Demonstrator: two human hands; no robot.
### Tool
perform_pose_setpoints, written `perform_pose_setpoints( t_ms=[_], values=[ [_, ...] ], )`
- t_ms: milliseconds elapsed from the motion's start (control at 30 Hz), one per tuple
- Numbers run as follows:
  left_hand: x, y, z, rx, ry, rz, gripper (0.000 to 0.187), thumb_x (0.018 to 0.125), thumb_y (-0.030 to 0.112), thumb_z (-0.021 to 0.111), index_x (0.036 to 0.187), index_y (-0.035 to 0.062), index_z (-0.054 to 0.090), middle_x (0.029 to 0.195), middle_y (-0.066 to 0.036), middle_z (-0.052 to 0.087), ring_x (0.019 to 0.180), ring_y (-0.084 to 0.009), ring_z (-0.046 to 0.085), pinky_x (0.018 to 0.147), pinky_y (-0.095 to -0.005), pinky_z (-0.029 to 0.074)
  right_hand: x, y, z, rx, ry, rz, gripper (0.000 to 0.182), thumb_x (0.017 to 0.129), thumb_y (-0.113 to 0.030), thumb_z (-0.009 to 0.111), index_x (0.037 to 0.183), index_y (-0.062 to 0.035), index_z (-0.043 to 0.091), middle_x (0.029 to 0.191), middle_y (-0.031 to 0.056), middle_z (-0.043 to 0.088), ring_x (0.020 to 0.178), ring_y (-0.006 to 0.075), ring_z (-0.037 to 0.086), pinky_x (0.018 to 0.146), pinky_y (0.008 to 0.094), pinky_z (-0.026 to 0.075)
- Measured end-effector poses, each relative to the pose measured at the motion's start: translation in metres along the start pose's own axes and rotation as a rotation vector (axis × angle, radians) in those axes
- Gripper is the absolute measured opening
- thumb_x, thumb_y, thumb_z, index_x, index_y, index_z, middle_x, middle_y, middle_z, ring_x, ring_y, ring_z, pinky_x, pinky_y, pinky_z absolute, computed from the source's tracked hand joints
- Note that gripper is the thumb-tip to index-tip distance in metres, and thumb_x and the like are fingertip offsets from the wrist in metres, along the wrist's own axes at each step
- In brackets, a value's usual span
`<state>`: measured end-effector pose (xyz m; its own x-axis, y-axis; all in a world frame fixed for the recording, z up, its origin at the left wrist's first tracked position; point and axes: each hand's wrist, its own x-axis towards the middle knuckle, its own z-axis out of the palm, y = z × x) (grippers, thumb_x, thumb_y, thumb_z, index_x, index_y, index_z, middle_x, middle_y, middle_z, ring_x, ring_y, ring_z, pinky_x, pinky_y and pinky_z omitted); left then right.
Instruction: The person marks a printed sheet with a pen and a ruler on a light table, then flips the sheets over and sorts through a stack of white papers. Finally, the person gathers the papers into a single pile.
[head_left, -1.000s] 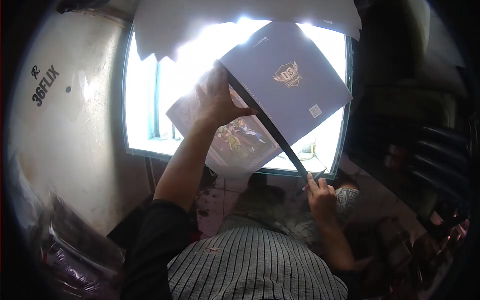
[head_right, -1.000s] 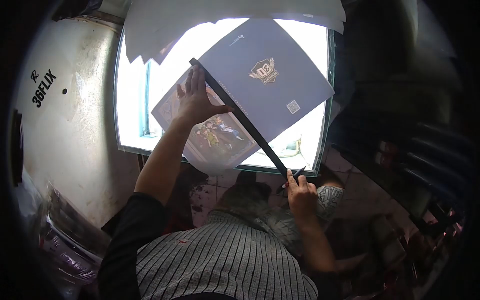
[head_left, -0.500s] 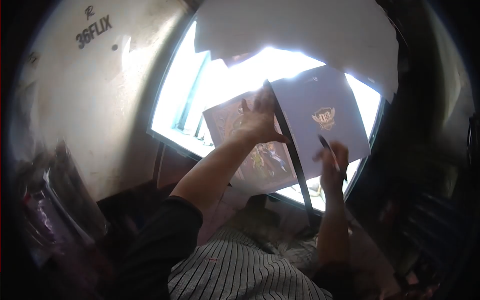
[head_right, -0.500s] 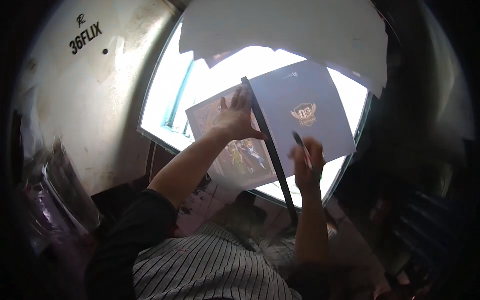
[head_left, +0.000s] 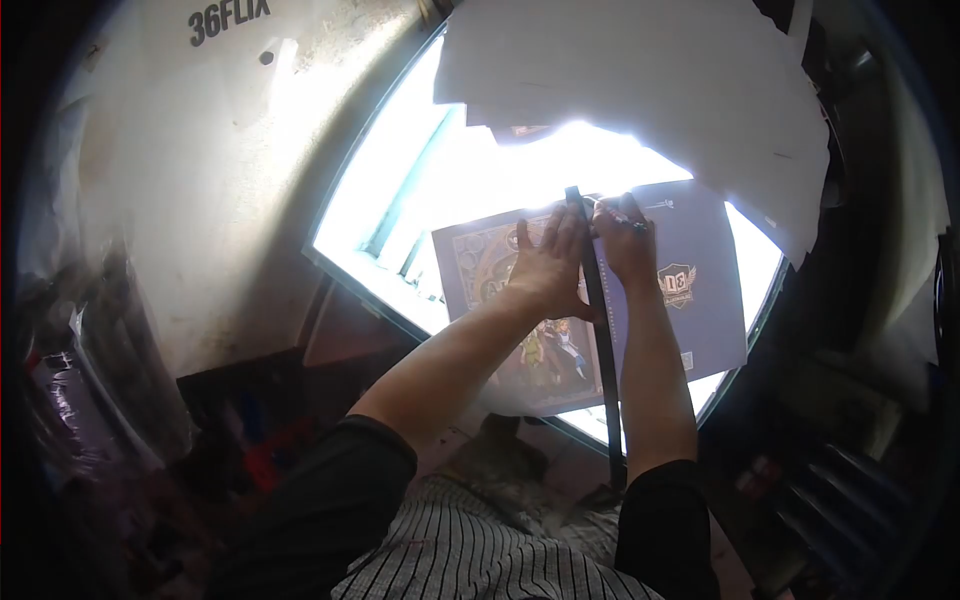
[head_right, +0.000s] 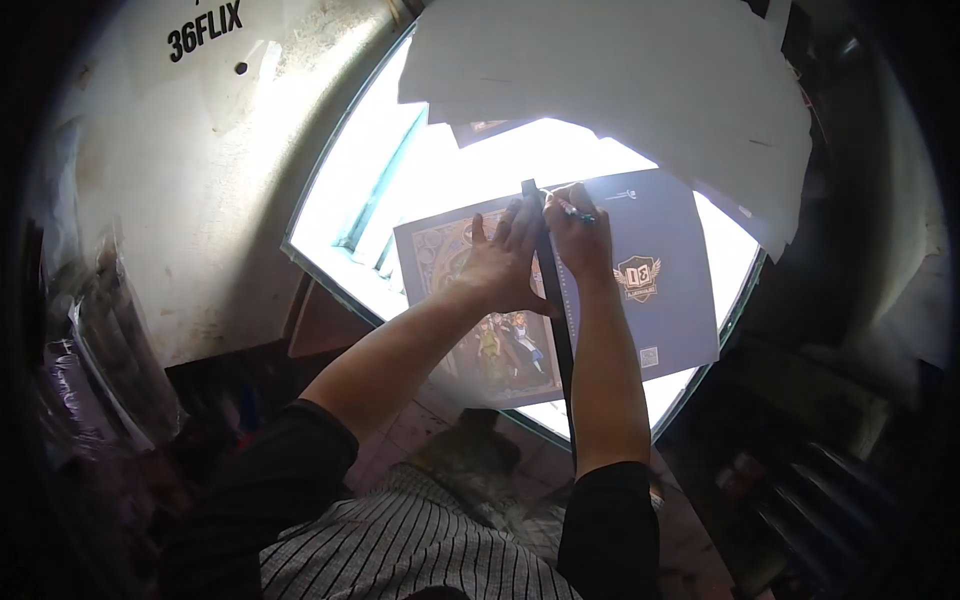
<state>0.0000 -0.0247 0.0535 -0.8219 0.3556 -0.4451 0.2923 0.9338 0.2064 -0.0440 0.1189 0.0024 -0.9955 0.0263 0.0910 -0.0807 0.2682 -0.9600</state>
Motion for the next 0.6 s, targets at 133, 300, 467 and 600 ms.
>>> perform_pose_setpoints(
  t_ms=[133, 300, 467, 600],
  values=[
    [-0.001, 0.0, -0.002, -0.021, -0.006, 0.012, 0.146, 0.056, 0.077, 0.079, 0.158, 0.003, 0.005, 0.165, -0.018, 0.005, 0.154, -0.0326, -0.001, 0.116, -0.0694, 0.009, -0.008, -0.009, -0.009, -0.049, -0.042, 0.023, 0.013, 0.091, -0.016, 0.063, 0.091, -0.0033, 0.058, 0.069, 0.0131, 0.066, 0.064, 0.0268, 0.068, 0.061, 0.0384, 0.053],
    [0.001, 0.004, -0.007, 0.017, -0.042, -0.015, 0.147, 0.056, 0.077, 0.079, 0.157, 0.0018, 0.003, 0.165, -0.019, 0.004, 0.154, -0.0322, -0.002, 0.118, -0.0664, 0.008, -0.091, -0.017, -0.041, -0.153, -0.018, 0.076, 0.014, 0.091, -0.016, 0.064, 0.09, -0.004, 0.057, 0.068, 0.0143, 0.065, 0.065, 0.0279, 0.069, 0.061, 0.0383, 0.053],
    [-0.001, 0.011, -0.014, 0.016, -0.062, 0.031, 0.149, 0.058, 0.078, 0.077, 0.157, 0.0, -0.003, 0.166, -0.018, -0.006, 0.154, -0.0314, -0.006, 0.118, -0.0659, 0.008, -0.284, -0.041, -0.114, -0.491, -0.123, 0.235, 0.01, 0.089, -0.012, 0.065, 0.09, -0.0065, 0.056, 0.067, 0.016, 0.063, 0.061, 0.0313, 0.069, 0.055, 0.0376, 0.051],
    [-0.004, 0.01, -0.012, 0.033, -0.104, -0.002, 0.15, 0.058, 0.081, 0.075, 0.157, -0.0003, -0.004, 0.165, -0.019, -0.009, 0.153, -0.0326, -0.009, 0.118, -0.0657, 0.007, -0.383, -0.094, -0.152, -0.551, -0.072, 0.374, 0.008, 0.092, -0.011, 0.063, 0.099, -0.0059, 0.061, 0.071, 0.0142, 0.066, 0.061, 0.0262, 0.069, 0.057, 0.0354, 0.053]
  ],
)
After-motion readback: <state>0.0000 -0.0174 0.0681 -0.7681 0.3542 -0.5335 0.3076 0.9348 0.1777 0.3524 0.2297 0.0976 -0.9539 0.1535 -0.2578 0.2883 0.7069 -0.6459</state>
